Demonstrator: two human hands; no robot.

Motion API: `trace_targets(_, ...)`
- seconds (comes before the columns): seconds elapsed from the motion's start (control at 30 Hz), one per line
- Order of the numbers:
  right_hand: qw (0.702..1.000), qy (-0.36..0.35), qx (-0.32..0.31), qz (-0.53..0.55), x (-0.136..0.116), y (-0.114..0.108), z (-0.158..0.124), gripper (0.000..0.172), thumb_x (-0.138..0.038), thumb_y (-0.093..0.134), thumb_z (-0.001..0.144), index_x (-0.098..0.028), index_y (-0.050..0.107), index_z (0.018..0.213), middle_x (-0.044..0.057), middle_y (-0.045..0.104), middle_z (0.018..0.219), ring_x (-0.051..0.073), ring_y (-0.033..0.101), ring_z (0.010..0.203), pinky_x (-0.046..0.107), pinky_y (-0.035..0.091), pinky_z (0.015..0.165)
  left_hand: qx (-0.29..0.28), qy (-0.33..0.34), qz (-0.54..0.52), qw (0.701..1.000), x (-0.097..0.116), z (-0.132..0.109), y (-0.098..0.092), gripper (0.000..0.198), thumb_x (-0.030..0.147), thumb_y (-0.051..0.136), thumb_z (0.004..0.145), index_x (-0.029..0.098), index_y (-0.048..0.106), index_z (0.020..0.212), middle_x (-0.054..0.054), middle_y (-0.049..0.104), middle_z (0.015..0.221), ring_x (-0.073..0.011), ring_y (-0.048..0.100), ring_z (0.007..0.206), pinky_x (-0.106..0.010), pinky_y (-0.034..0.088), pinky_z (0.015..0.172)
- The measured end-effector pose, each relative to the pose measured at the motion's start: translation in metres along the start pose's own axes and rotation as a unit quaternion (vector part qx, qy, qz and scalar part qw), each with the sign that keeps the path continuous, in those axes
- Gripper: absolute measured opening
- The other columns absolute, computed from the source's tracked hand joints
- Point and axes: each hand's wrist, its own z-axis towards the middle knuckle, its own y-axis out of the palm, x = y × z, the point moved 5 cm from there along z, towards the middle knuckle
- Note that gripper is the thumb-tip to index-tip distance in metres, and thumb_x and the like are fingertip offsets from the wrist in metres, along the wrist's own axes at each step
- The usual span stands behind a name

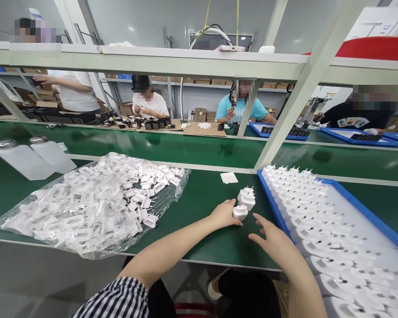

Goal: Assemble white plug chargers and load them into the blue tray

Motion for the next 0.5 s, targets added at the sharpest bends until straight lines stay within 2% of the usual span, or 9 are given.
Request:
trace_targets(0.13, 0.999, -0.003, -0.04, 0.014, 0.009, 0.001, -0.012, 0.048, -0.029, 0.04, 0.069, -0.017, 0.037, 0.115, 0.007, 0.052, 0.104, 0.019, 0.05, 0.091, 0.027, 0.041, 0.07, -0.008, -0.002, -0.041, 0.999, 0.008, 0.022, 0.005, 0.103, 0.028, 0.069, 0.042, 0.0, 0.012, 0.123, -0.02, 0.027, 0.122, -0.0249, 0.031, 0.11, -0.028, 0.029, 0.089)
trace_targets(0.23, 0.998, -0.016, -0.056, 0.018, 0.006, 0.006, -0.014, 0.046, -0.031, 0.039, 0.07, -0.016, 0.04, 0.113, 0.007, 0.053, 0.103, 0.019, 0.05, 0.09, 0.028, 0.041, 0.071, -0.008, -0.018, -0.05, 0.999, 0.014, 0.027, 0.007, 0.103, 0.027, 0.068, 0.044, 0.0, 0.008, 0.123, -0.02, 0.032, 0.12, -0.0251, 0.035, 0.107, -0.029, 0.032, 0.087)
trace_targets(0.33, 0.996, -0.053, -0.064, 0.023, -0.008, 0.011, -0.013, 0.045, -0.034, 0.038, 0.07, -0.017, 0.042, 0.112, 0.007, 0.055, 0.1, 0.019, 0.051, 0.089, 0.027, 0.04, 0.072, -0.01, -0.02, -0.029, 0.999, 0.017, 0.023, 0.005, 0.099, 0.03, 0.066, 0.048, 0.003, 0.008, 0.123, -0.018, 0.036, 0.117, -0.025, 0.041, 0.101, -0.029, 0.037, 0.081)
trace_targets(0.43, 0.99, -0.105, -0.086, 0.028, -0.028, 0.015, -0.01, 0.044, -0.035, 0.039, 0.069, -0.019, 0.044, 0.109, 0.005, 0.056, 0.097, 0.018, 0.052, 0.087, 0.025, 0.04, 0.072, 0.013, -0.03, 0.033, 0.999, 0.006, 0.011, -0.017, 0.091, 0.034, 0.063, 0.051, 0.011, 0.013, 0.123, -0.014, 0.033, 0.119, -0.0252, 0.043, 0.098, -0.03, 0.039, 0.078)
trace_targets(0.5, 0.984, -0.142, -0.103, 0.029, -0.046, 0.016, -0.005, 0.043, -0.036, 0.04, 0.069, -0.02, 0.045, 0.108, 0.005, 0.057, 0.096, 0.018, 0.052, 0.085, 0.025, 0.04, 0.071, 0.058, -0.06, 0.092, 0.992, -0.013, -0.003, -0.047, 0.071, 0.032, 0.058, 0.057, 0.017, 0.026, 0.119, -0.01, 0.032, 0.121, -0.024, 0.044, 0.098, -0.031, 0.038, 0.079)
